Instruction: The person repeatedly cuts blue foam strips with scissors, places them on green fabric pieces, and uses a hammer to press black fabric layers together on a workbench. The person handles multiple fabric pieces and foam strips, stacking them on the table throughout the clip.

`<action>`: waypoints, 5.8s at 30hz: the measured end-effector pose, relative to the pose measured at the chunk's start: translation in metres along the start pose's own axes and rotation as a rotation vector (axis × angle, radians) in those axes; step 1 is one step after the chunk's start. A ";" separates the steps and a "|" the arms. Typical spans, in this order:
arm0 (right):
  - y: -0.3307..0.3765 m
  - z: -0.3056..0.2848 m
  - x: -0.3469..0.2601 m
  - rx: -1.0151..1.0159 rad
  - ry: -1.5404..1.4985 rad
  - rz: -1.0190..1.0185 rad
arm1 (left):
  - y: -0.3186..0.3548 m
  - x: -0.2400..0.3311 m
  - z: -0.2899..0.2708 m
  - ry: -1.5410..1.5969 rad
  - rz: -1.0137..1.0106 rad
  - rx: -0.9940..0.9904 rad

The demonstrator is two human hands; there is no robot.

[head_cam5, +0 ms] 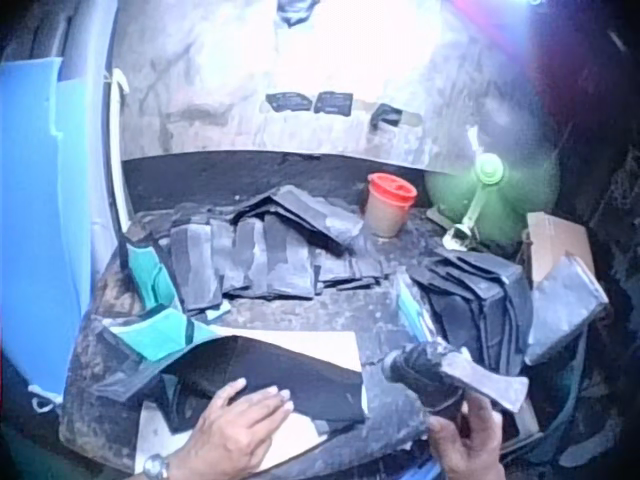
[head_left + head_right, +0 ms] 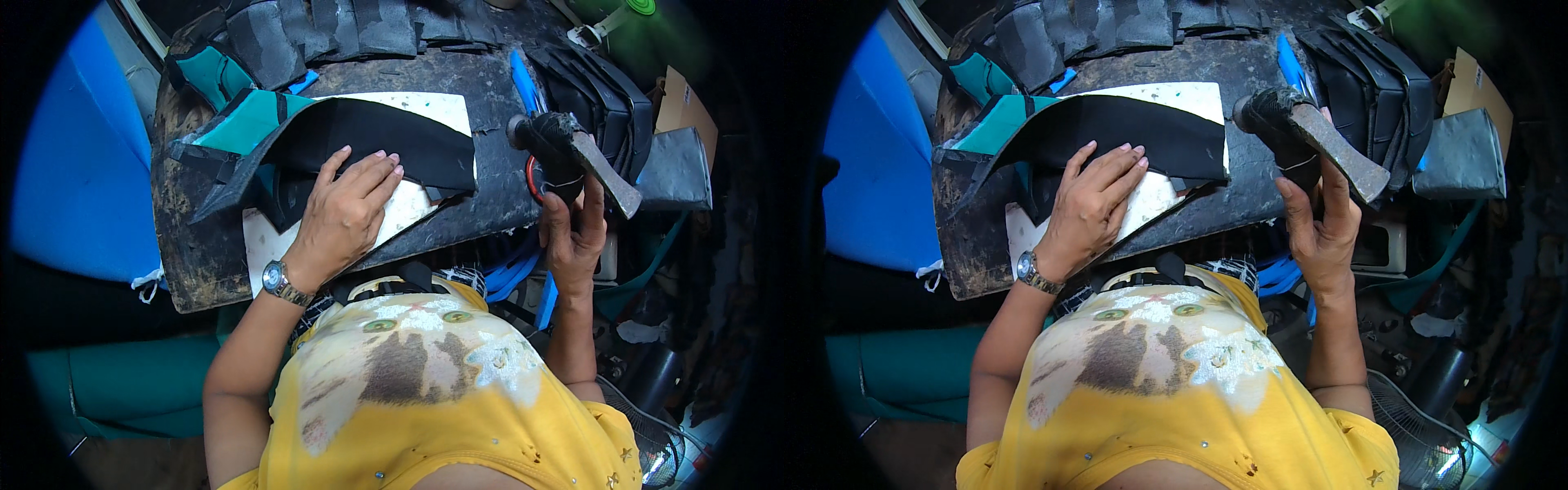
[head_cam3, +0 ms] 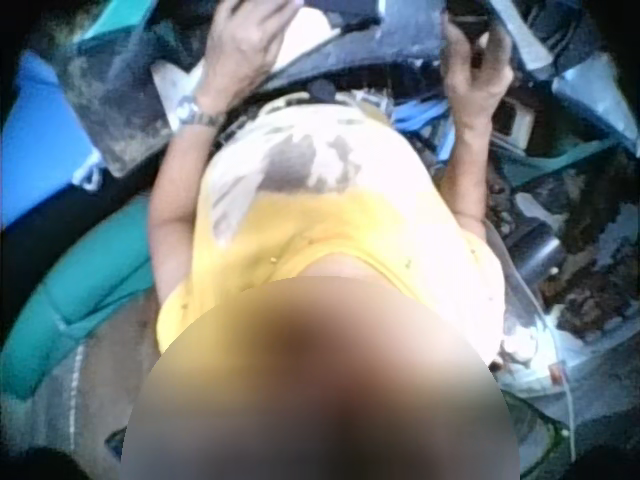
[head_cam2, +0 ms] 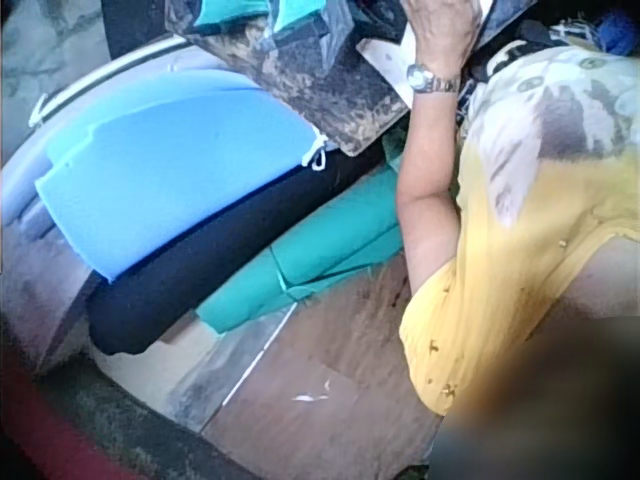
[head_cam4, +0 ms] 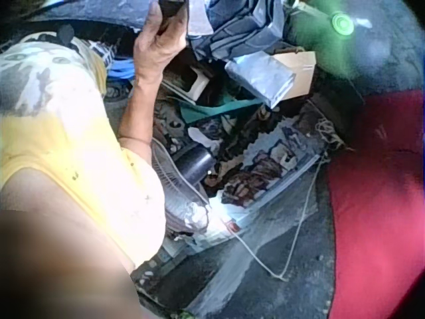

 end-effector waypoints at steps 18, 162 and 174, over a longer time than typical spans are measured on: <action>-0.012 0.100 -0.042 -0.452 0.159 -0.194 | 0.009 -0.018 -0.051 0.181 -0.038 0.404; -0.047 0.062 -0.013 -0.454 -0.713 0.297 | -0.022 0.002 -0.074 0.659 -0.260 -0.152; -0.048 0.064 -0.024 -0.500 -0.690 0.341 | -0.050 0.037 -0.062 0.543 -0.056 -0.286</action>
Point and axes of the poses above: each hand's wrist, its own y-axis away from the middle knuckle, its own z-axis out of the palm, x = y × z, the point moved 9 cm from there along -y, towards the middle knuckle, and after that the axes turned 12 degrees about y, right-handed, at the moved point
